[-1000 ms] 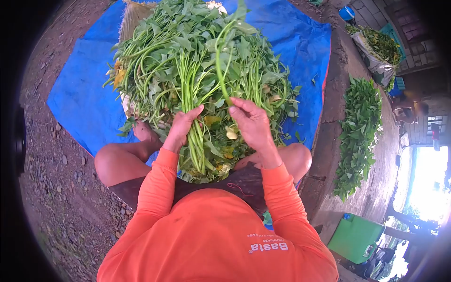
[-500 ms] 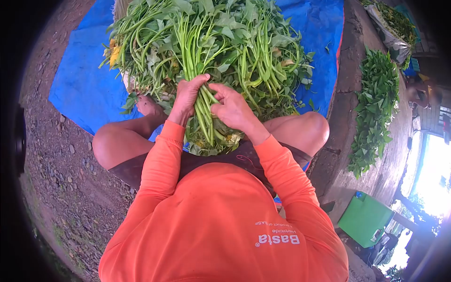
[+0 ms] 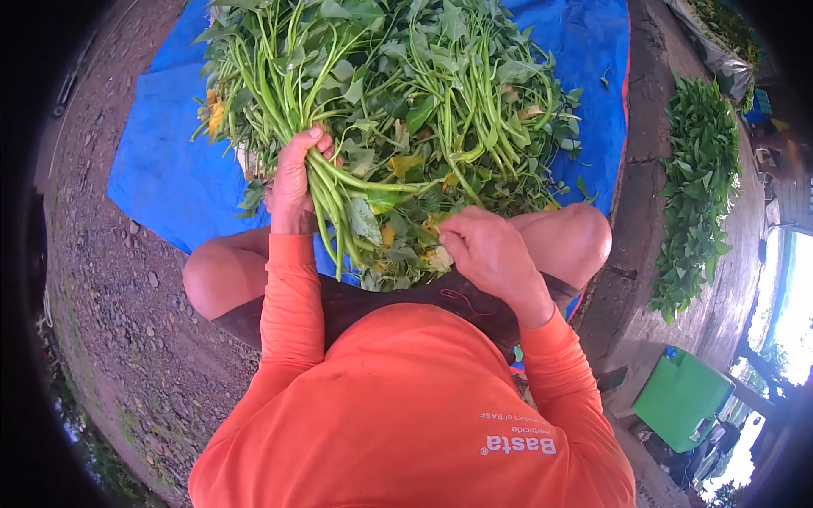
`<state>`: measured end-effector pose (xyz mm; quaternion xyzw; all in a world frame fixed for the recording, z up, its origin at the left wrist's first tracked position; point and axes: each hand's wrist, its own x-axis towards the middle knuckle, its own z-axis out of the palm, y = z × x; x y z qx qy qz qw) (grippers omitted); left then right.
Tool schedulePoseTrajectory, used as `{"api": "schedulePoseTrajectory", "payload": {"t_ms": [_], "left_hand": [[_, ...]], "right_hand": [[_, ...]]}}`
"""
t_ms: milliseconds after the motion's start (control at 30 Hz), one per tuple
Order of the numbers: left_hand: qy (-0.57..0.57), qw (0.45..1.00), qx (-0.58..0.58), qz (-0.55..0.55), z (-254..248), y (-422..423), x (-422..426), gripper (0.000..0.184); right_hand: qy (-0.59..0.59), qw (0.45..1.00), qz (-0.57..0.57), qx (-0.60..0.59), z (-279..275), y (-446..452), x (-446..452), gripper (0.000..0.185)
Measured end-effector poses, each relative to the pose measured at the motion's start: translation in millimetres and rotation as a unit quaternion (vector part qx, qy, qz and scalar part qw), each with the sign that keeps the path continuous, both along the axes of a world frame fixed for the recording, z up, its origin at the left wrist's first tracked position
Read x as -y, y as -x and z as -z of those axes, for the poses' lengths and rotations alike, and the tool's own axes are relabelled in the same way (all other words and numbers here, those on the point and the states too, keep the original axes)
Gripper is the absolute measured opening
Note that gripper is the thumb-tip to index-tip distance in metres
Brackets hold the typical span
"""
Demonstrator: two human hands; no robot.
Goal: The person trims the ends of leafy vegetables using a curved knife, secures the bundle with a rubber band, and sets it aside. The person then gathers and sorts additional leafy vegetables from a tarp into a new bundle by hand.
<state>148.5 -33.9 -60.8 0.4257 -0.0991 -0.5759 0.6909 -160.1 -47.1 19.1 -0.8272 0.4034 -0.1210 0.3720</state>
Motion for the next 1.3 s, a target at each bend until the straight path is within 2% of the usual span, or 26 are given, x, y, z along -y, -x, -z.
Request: {"api": "schedulePoseTrajectory", "payload": {"t_ms": [33, 100, 167, 267, 300, 433, 533, 667, 700, 800, 833, 900, 933, 1000, 1033, 1100, 1200, 1300], "left_hand": [[0.024, 0.999, -0.022, 0.016, 0.1, -1.9, 0.0, 0.023], [0.067, 0.994, -0.072, 0.053, 2.6, -2.0, -3.1, 0.024], [0.064, 0.994, -0.062, 0.058, -8.1, 5.3, -1.9, 0.023], [0.048, 0.996, -0.052, 0.049, -13.6, 11.4, 0.0, 0.021], [0.054, 0.996, -0.053, 0.054, -10.1, 9.7, 0.1, 0.021], [0.050, 0.997, -0.025, 0.051, -9.5, 12.5, -0.3, 0.022], [0.045, 0.998, -0.031, 0.017, -9.6, 10.2, 3.6, 0.023], [0.011, 0.998, 0.014, -0.065, -9.7, -5.0, 6.4, 0.019], [0.006, 0.997, 0.023, -0.078, -11.4, -9.7, 7.3, 0.020], [-0.019, 0.992, 0.062, -0.105, -23.6, -13.4, 6.0, 0.022], [-0.021, 0.993, 0.054, -0.104, -24.0, -11.4, 6.6, 0.022], [-0.029, 0.994, 0.047, -0.092, -20.0, -10.1, 4.1, 0.021], [-0.043, 0.994, 0.057, -0.085, -20.0, -6.9, 3.7, 0.021], [-0.051, 0.994, 0.067, -0.064, -12.3, -4.3, 4.4, 0.022], [-0.048, 0.995, 0.069, -0.058, -10.9, -1.0, 6.0, 0.022], [-0.045, 0.996, 0.067, -0.042, -4.9, 0.7, 9.2, 0.021], [-0.048, 0.995, 0.085, -0.029, 0.3, 3.4, 11.1, 0.021], [-0.083, 0.992, 0.095, -0.029, -6.3, 4.7, 10.2, 0.024]], "right_hand": [[-0.020, 0.998, 0.050, 0.028, -20.6, -5.2, 7.4, 0.010], [0.001, 0.995, 0.032, 0.092, -36.1, -17.0, 13.8, 0.010], [0.017, 0.990, -0.010, 0.143, -35.2, -30.0, 13.3, 0.011], [0.162, 0.976, -0.094, 0.108, -18.3, -50.6, 1.7, 0.023], [0.193, 0.975, -0.085, 0.068, -12.9, -56.2, -3.2, 0.027], [0.218, 0.971, -0.057, 0.076, 12.6, -58.3, -11.4, 0.018], [0.184, 0.978, -0.057, 0.080, 10.4, -47.7, -26.7, 0.007], [0.040, 0.991, -0.131, 0.014, 40.9, -12.1, -41.2, 0.004], [-0.021, 0.981, -0.174, -0.080, 42.3, -3.2, -36.3, 0.009], [-0.092, 0.962, -0.207, -0.155, 36.9, 10.7, -20.1, 0.020], [-0.062, 0.979, -0.167, -0.101, 31.7, 13.7, -14.0, 0.025], [-0.026, 0.996, -0.078, -0.034, 29.0, 8.9, 26.5, 0.023], [0.053, 0.998, 0.012, 0.023, 36.4, 7.7, 48.9, 0.022], [0.104, 0.984, 0.138, -0.033, 32.4, -1.7, 109.1, 0.022], [0.132, 0.968, 0.207, -0.057, 51.9, -4.2, 140.1, 0.027], [0.130, 0.948, 0.260, -0.131, 74.8, -11.4, 187.3, 0.030], [0.110, 0.950, 0.255, -0.141, 109.2, -18.8, 223.0, 0.027], [0.085, 0.958, 0.264, -0.079, 112.5, -13.2, 234.6, 0.029]]}}
